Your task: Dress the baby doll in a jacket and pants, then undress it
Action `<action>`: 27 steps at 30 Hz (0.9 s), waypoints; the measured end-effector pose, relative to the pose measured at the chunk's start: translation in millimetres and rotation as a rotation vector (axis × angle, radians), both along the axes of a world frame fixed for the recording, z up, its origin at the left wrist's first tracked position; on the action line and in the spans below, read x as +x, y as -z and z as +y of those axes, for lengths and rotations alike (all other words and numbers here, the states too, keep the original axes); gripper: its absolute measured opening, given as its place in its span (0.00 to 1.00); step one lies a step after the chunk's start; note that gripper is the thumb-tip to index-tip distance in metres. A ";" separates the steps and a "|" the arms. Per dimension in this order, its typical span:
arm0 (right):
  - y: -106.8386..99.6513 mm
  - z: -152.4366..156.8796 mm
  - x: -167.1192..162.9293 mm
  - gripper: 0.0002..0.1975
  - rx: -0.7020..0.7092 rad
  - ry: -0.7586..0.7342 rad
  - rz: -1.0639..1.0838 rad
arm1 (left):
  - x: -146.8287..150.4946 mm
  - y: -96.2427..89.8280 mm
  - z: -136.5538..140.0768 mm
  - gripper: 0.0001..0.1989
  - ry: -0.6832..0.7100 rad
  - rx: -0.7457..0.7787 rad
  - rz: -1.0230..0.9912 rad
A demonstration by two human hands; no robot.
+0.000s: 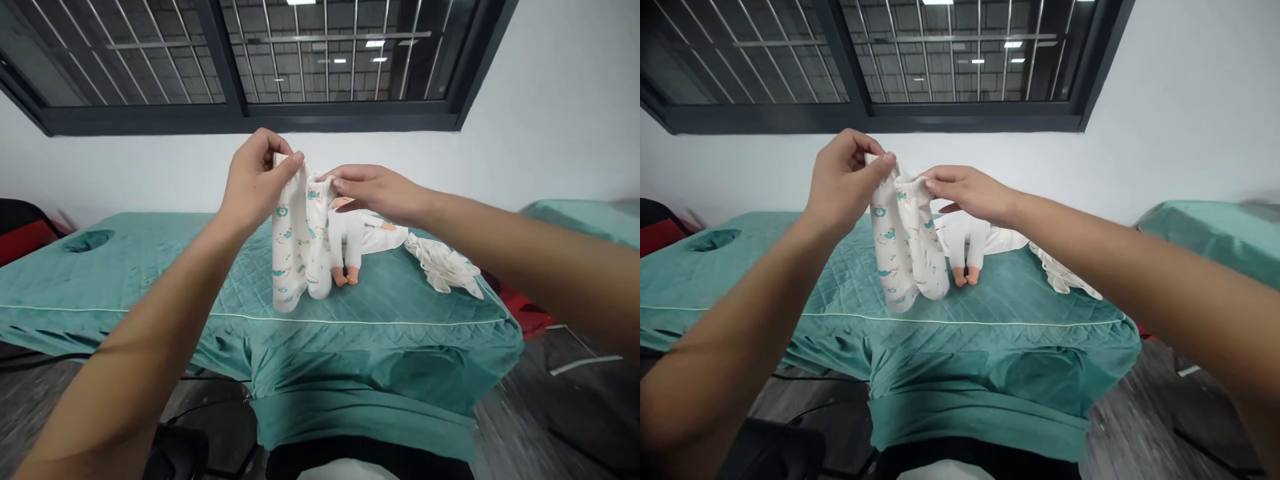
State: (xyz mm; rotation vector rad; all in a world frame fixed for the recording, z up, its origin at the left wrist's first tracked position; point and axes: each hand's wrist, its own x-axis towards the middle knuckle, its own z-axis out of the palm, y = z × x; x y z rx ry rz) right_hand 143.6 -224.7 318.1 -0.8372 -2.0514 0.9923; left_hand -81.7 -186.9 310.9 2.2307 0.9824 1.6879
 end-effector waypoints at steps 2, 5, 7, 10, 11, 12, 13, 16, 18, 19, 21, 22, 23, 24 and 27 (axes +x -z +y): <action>17.1 14.6 -7.2 0.20 0.029 -0.046 0.003 | 0.7 16.3 11.1 0.10 0.033 -0.042 -0.071; 48.3 39.1 -8.0 0.20 0.054 -0.082 -0.209 | 0.7 68.0 30.4 0.08 0.041 -0.211 -0.147; 73.2 56.3 -3.2 0.20 0.058 -0.054 -0.462 | 2.0 117.2 42.2 0.07 0.048 -0.380 -0.150; 112.6 89.0 10.0 0.26 0.059 -0.015 -0.647 | 7.2 188.8 56.7 0.06 0.072 -0.703 -0.084; 125.2 103.5 15.8 0.29 0.078 0.018 -0.657 | 9.5 207.0 61.5 0.06 0.087 -0.786 -0.080; 137.2 120.0 22.1 0.32 0.109 0.079 -0.657 | 12.0 221.3 66.7 0.07 0.102 -0.828 -0.090; 148.4 138.5 28.9 0.35 0.157 0.172 -0.658 | 14.5 231.8 72.5 0.08 0.096 -0.841 -0.105; 177.4 201.1 50.0 0.41 0.197 0.419 -0.649 | 24.0 246.7 93.9 0.14 0.060 -0.914 -0.221; 192.5 242.4 62.4 0.44 0.146 0.576 -0.650 | 33.6 249.6 109.7 0.19 0.075 -1.085 -0.323; 198.6 261.4 67.5 0.47 0.078 0.648 -0.650 | 39.4 250.4 117.2 0.20 0.106 -1.185 -0.359; 207.5 294.2 74.9 0.51 -0.103 0.746 -0.641 | 52.2 251.3 131.1 0.20 0.183 -1.334 -0.390; 210.3 307.9 77.4 0.52 -0.182 0.772 -0.635 | 58.6 251.4 137.4 0.19 0.212 -1.372 -0.392; 212.3 319.5 79.2 0.52 -0.236 0.787 -0.630 | 64.8 251.4 143.2 0.19 0.230 -1.394 -0.393; 213.5 329.2 80.4 0.52 -0.262 0.799 -0.626 | 70.4 251.4 148.7 0.19 0.241 -1.412 -0.397; 214.6 347.2 81.2 0.53 -0.245 0.827 -0.620 | 83.2 253.5 162.1 0.21 0.335 -1.479 -0.435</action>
